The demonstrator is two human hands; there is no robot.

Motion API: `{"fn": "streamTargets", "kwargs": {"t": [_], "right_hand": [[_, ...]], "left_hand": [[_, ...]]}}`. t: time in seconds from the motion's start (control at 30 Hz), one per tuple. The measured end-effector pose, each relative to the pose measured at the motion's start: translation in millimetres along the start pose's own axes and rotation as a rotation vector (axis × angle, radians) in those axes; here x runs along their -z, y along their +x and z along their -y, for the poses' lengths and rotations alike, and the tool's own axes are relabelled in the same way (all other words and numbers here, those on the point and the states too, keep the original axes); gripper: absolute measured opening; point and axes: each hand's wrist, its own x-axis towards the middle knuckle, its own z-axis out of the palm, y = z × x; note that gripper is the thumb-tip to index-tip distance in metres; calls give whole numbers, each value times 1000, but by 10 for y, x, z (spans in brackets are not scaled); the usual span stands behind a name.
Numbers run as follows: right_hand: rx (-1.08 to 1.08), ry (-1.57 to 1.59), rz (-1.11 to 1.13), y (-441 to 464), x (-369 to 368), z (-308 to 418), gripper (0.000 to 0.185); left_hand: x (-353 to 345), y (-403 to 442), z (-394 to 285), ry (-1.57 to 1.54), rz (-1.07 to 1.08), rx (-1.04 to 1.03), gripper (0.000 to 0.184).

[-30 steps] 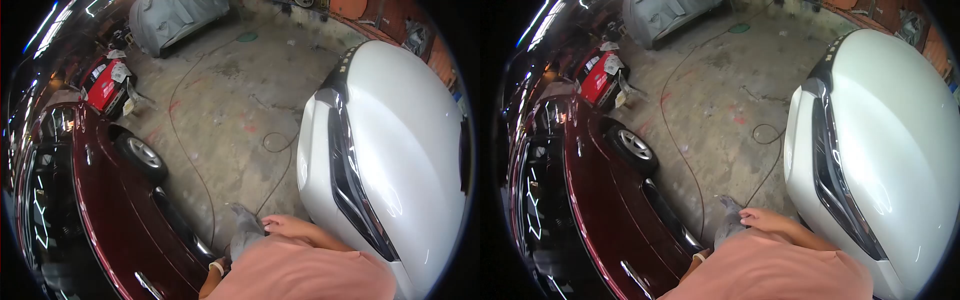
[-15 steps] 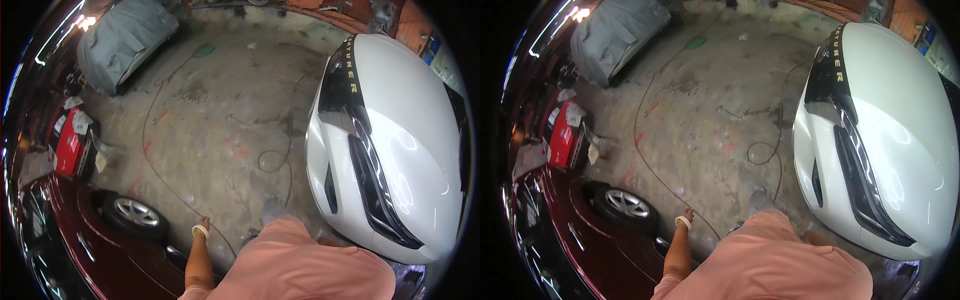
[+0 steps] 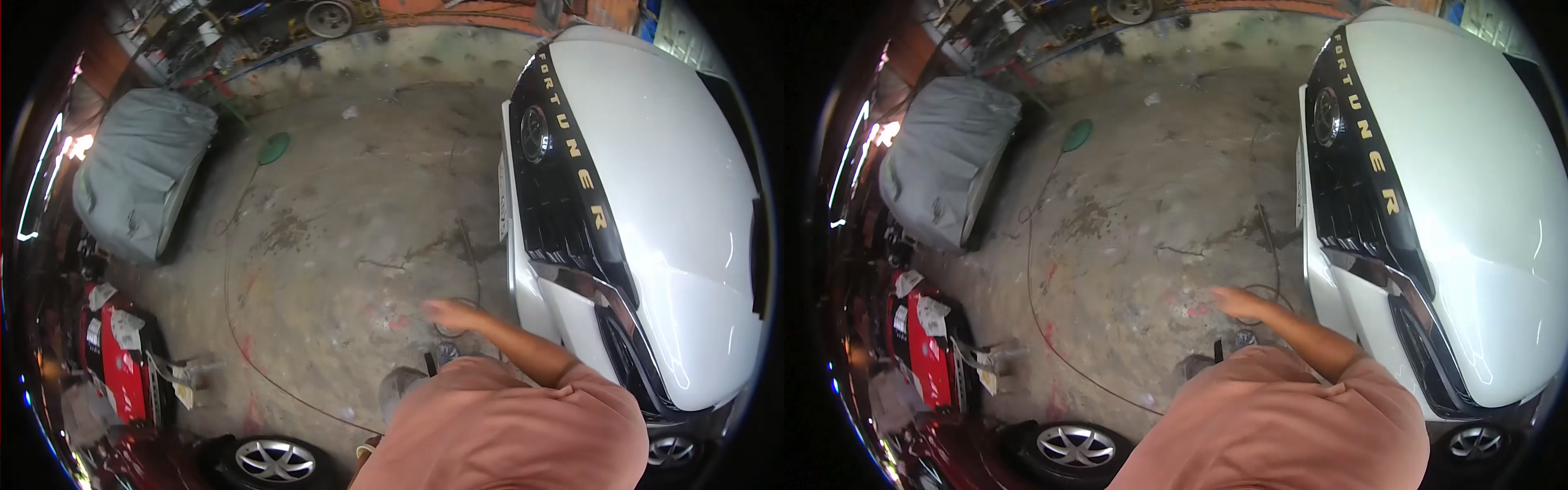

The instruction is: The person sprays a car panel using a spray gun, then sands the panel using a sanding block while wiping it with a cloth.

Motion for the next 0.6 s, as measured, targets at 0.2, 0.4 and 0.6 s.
{"fn": "streamTargets", "kwargs": {"t": [0.2, 0.4, 0.6], "right_hand": [[1227, -218, 328, 698, 974, 3736, 41], [1446, -67, -322, 1909, 1216, 4086, 30], [917, -475, -574, 2515, 2826, 3893, 30]], "left_hand": [[923, 1032, -1068, -41, 34, -55, 34], [2146, 2172, -1868, 237, 208, -54, 33], [4110, 3753, -3711, 1133, 37, -710, 38]]}}
